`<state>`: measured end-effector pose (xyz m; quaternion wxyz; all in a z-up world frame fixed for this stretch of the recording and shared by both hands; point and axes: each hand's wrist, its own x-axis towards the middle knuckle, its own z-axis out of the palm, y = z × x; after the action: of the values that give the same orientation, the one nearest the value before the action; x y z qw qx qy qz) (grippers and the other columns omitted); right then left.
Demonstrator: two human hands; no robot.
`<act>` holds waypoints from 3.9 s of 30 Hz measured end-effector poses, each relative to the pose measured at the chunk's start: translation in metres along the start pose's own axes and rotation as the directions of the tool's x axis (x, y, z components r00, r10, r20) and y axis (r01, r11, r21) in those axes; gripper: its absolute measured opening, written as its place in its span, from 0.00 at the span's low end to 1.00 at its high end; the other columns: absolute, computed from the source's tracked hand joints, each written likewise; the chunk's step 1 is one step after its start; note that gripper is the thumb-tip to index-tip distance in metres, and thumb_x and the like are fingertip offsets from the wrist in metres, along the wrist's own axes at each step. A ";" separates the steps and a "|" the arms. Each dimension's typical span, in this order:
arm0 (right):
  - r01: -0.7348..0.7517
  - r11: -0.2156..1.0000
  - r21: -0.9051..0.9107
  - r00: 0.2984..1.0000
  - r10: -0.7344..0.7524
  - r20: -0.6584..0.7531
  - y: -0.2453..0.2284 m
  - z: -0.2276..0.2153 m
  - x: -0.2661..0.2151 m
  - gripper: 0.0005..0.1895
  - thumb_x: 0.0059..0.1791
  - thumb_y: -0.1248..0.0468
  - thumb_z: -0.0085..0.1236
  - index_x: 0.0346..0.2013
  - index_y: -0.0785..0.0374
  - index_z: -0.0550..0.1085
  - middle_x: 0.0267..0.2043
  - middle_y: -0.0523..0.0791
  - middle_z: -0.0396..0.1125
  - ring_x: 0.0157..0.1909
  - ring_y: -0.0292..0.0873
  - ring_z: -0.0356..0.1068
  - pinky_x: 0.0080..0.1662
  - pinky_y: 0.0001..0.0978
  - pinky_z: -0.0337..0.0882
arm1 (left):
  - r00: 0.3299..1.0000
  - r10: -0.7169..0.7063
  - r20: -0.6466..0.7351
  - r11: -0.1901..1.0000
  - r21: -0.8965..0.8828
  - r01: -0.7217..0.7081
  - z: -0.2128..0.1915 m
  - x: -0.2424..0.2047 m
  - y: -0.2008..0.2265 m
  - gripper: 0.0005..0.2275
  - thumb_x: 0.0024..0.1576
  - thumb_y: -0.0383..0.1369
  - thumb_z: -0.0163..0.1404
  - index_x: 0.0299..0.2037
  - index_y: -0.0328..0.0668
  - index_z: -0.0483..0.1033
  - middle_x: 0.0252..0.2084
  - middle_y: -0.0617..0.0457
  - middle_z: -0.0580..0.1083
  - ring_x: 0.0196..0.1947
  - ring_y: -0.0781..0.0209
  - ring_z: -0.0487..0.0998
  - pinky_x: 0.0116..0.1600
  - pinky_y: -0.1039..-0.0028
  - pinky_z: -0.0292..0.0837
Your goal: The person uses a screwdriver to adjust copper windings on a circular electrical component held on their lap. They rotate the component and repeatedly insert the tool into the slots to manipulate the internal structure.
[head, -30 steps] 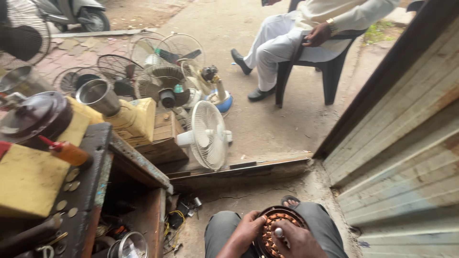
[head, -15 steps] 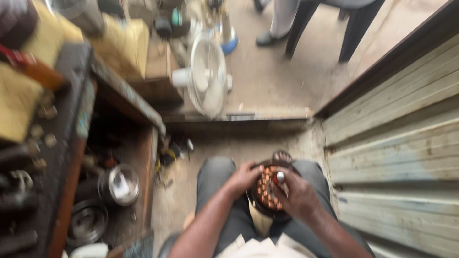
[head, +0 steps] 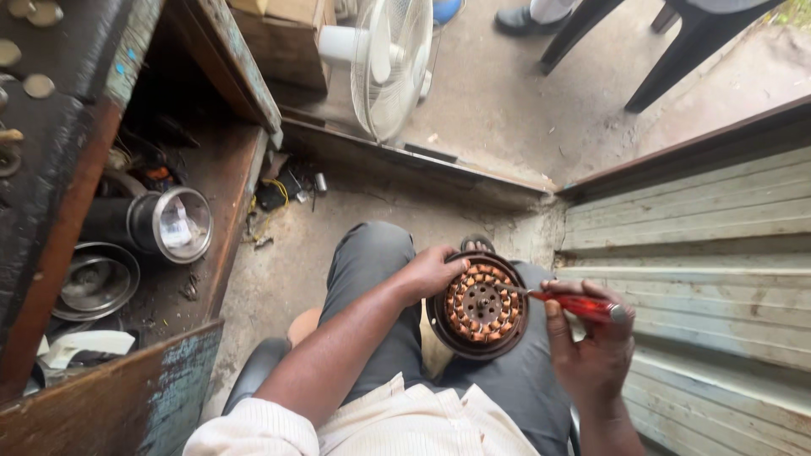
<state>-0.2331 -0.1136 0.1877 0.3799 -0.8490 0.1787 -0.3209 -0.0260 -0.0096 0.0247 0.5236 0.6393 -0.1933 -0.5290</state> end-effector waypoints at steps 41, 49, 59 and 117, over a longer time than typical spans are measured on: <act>0.372 0.828 -0.420 0.928 -0.317 0.197 0.032 0.053 0.004 0.39 0.51 0.62 0.65 0.70 0.59 0.52 0.51 0.51 0.71 0.42 0.48 0.78 0.39 0.37 0.79 | 0.999 -0.035 -0.027 0.999 0.033 0.036 -0.008 -0.016 0.018 0.19 0.62 0.39 0.52 0.55 0.29 0.75 0.44 0.44 0.81 0.42 0.62 0.82 0.47 0.70 0.79; 0.312 0.920 -0.239 0.950 -0.302 0.079 0.029 0.046 -0.001 0.31 0.55 0.69 0.58 0.70 0.56 0.59 0.58 0.50 0.67 0.51 0.48 0.76 0.48 0.35 0.81 | 0.998 -0.063 -0.012 0.997 0.041 0.063 -0.006 -0.019 0.024 0.20 0.62 0.39 0.51 0.57 0.29 0.73 0.45 0.43 0.81 0.42 0.61 0.82 0.47 0.71 0.79; 0.267 0.962 -0.059 0.957 -0.257 0.138 0.008 0.037 0.003 0.25 0.55 0.72 0.54 0.68 0.62 0.65 0.57 0.51 0.68 0.49 0.42 0.78 0.46 0.30 0.82 | 0.998 -0.067 0.008 0.998 -0.001 0.067 -0.006 -0.018 0.021 0.20 0.63 0.39 0.50 0.58 0.29 0.73 0.46 0.44 0.81 0.43 0.62 0.82 0.47 0.71 0.79; 0.308 0.922 -0.233 0.946 -0.271 0.177 0.012 0.041 0.007 0.33 0.52 0.71 0.62 0.69 0.56 0.58 0.53 0.55 0.71 0.49 0.50 0.78 0.45 0.38 0.83 | 1.000 0.000 -0.022 0.996 0.092 0.002 -0.009 -0.022 0.024 0.18 0.62 0.39 0.51 0.55 0.31 0.75 0.44 0.45 0.81 0.41 0.62 0.82 0.46 0.71 0.78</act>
<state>-0.2008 -0.1033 0.1606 0.2262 -0.9288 0.0637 -0.2867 -0.0183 0.0033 0.0556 0.4954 0.6686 -0.2115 -0.5127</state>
